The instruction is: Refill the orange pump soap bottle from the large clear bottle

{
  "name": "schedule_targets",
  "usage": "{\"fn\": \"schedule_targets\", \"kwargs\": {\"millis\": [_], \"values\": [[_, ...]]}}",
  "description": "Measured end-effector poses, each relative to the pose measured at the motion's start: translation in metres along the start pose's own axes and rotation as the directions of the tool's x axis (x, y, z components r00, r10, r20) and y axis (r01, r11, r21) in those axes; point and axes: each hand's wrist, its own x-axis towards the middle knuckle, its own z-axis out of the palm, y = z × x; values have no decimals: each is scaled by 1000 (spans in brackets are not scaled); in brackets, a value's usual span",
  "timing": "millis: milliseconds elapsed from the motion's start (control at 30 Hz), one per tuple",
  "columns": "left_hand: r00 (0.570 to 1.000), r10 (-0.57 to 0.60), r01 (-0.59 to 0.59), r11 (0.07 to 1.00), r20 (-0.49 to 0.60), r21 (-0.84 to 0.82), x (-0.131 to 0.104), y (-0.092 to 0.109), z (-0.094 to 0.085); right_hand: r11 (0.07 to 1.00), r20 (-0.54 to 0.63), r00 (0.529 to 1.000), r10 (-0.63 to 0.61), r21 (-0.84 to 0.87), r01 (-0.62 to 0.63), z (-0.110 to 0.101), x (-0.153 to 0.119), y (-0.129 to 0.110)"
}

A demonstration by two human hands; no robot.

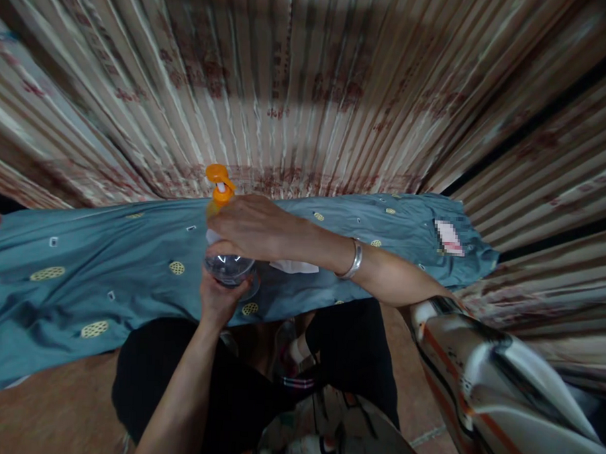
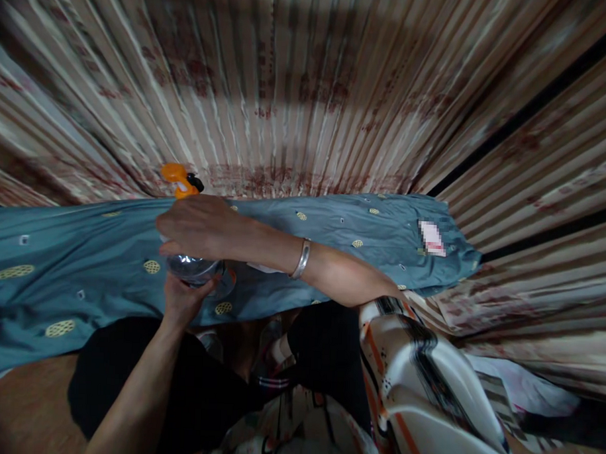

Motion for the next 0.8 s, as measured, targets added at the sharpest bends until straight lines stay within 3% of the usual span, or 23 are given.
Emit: {"fn": "schedule_targets", "kwargs": {"millis": [67, 167, 300, 400, 567, 700, 800], "values": [[1000, 2, -2, 1000, 1, 3, 0, 1, 0, 999, 47, 998, -49, -8, 49, -2, 0, -1], [1000, 7, -7, 1000, 1, 9, 0, 2, 1, 991, 4, 992, -124, 49, 123, -1, -3, 3], [1000, 11, -11, 1000, 1, 16, 1, 1, 0, 973, -145, 989, 13, 229, 21, 12, -2, 5], [1000, 11, -11, 1000, -3, 29, 2, -1, -1, 930, -180, 977, 115, 364, -43, 21, 3, 4], [1000, -6, 7, 998, -12, 62, 3, -1, -1, 879, -267, 962, 58, 471, 78, 15, 2, 12], [1000, 2, -1, 997, -10, 73, 2, -1, -1, 780, -333, 939, 88, 610, 143, 11, -25, 28], [1000, 16, -16, 996, -4, 86, 1, -2, -2, 610, -320, 904, 282, 787, 88, 38, -64, 45]]}}
